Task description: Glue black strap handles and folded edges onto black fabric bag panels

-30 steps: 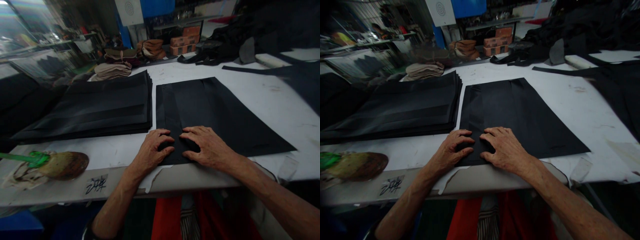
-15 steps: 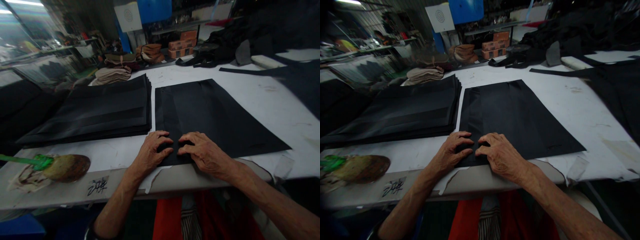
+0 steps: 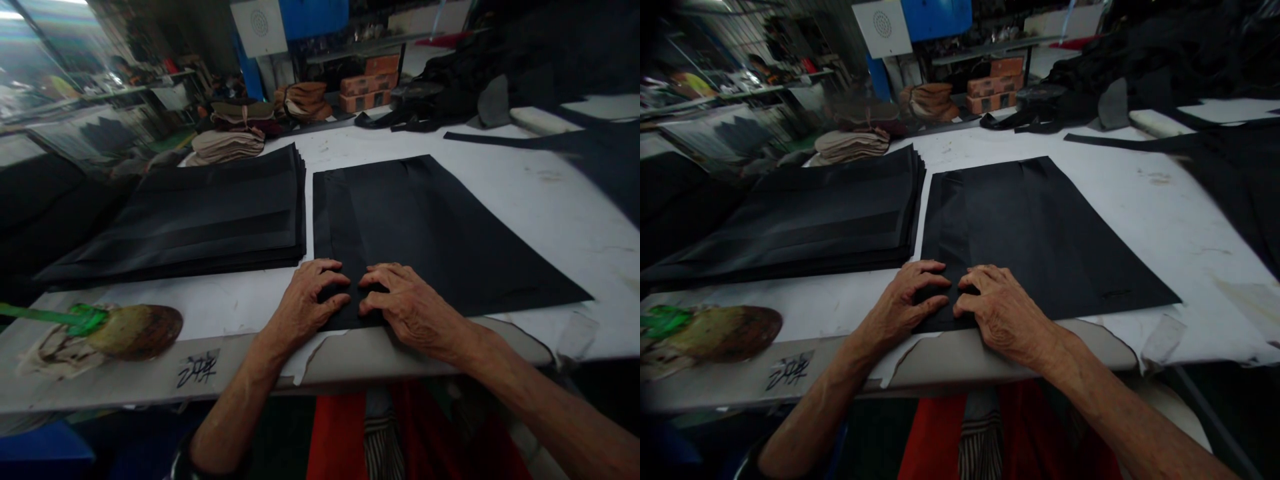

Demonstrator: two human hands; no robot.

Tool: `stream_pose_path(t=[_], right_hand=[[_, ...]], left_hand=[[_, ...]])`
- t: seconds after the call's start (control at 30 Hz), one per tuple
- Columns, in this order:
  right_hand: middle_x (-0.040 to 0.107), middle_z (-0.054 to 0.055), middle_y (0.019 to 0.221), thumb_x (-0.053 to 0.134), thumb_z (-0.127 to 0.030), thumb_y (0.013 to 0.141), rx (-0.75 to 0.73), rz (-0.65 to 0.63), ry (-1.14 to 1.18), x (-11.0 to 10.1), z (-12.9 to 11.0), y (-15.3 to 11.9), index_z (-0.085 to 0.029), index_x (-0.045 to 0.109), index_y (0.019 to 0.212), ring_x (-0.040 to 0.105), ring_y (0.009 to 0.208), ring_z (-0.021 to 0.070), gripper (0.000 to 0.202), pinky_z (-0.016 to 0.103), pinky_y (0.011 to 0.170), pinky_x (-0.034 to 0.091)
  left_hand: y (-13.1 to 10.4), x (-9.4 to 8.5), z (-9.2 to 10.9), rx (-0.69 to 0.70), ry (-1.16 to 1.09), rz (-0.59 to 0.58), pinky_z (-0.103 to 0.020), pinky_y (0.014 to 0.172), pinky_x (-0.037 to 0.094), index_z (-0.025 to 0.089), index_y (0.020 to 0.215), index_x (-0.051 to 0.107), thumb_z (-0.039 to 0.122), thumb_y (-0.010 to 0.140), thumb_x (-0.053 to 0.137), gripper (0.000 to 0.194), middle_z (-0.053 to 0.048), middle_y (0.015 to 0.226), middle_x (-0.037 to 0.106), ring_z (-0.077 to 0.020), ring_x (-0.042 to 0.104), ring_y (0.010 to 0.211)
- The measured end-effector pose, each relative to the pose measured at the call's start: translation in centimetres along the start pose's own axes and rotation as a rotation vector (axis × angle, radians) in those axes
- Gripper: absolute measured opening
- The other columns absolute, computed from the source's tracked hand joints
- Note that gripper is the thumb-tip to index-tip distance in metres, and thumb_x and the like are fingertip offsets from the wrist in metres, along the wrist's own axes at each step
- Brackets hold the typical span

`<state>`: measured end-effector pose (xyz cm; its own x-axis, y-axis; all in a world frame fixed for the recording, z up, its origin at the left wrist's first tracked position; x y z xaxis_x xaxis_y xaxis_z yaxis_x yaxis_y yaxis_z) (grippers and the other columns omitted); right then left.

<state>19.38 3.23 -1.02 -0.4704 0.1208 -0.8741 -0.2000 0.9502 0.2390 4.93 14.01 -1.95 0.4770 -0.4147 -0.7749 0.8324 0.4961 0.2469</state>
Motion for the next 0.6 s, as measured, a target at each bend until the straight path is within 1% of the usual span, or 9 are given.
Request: stream_pose_path(t=[0.17,0.33,0.4,0.47,0.53,0.6], right_hand=[[0.059,0.005,0.109,0.039,-0.001,0.081,0.006,0.016,-0.015,0.11,0.15,-0.23,-0.024,0.067,0.086,0.046,0.112,0.0234,0.036,0.044,0.09,0.037],[0.059,0.005,0.108,0.04,-0.002,0.081,0.01,0.045,0.008,0.41,0.52,-0.52,-0.023,0.066,0.087,0.045,0.112,0.0232,0.034,0.043,0.091,0.036],[0.059,0.005,0.108,0.041,-0.002,0.082,0.03,0.052,0.012,0.49,0.73,-0.46,-0.023,0.066,0.087,0.045,0.112,0.0229,0.033,0.042,0.091,0.035],[0.06,0.005,0.108,0.042,-0.002,0.082,0.058,0.048,0.013,0.43,0.79,-0.33,-0.023,0.066,0.086,0.046,0.111,0.0221,0.032,0.041,0.091,0.034],[0.06,0.004,0.108,0.044,-0.002,0.082,0.081,0.051,0.017,0.17,0.57,-0.2,-0.022,0.067,0.085,0.047,0.11,0.0199,0.031,0.038,0.092,0.034],[0.061,0.002,0.107,0.046,-0.004,0.082,0.086,0.057,0.025,-0.13,0.17,-0.06,-0.023,0.066,0.084,0.048,0.107,0.0172,0.028,0.035,0.092,0.033]], left_hand=[[-0.12,-0.04,-0.06,-0.002,-0.005,-0.004,-0.04,0.097,0.038,0.022,0.097,0.063,0.021,0.078,0.066,0.019,-0.006,0.118,0.056,-0.02,0.048,0.113],[-0.08,-0.09,0.02,-0.036,0.0,-0.012,-0.041,0.098,0.037,0.021,0.081,0.063,0.022,0.078,0.065,0.003,-0.005,0.117,0.056,-0.02,0.047,0.114],[0.06,-0.1,0.08,-0.046,0.004,-0.014,-0.04,0.098,0.037,0.021,0.079,0.063,0.022,0.079,0.064,0.001,-0.004,0.118,0.056,-0.0197,0.047,0.114],[0.16,-0.15,0.14,-0.045,0.007,-0.016,-0.04,0.099,0.037,0.022,0.079,0.063,0.024,0.08,0.062,0.002,-0.004,0.119,0.056,-0.0195,0.048,0.115],[0.09,-0.2,-0.01,-0.041,0.025,-0.02,-0.041,0.099,0.038,0.022,0.08,0.064,0.027,0.082,0.058,0.008,-0.005,0.119,0.056,-0.0203,0.049,0.115],[-0.11,-0.17,-0.67,-0.035,0.063,-0.011,-0.043,0.099,0.039,0.023,0.079,0.064,0.031,0.085,0.053,0.015,-0.005,0.12,0.057,-0.0222,0.05,0.113]])
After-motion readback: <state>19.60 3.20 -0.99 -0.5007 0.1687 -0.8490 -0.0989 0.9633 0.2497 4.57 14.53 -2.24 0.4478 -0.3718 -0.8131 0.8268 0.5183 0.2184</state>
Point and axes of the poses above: each hand's wrist, its own y-axis towards the middle knuckle, its own x-axis out of the palm, z = x × y, the point moved 3 cm from there along y, towards the middle knuckle
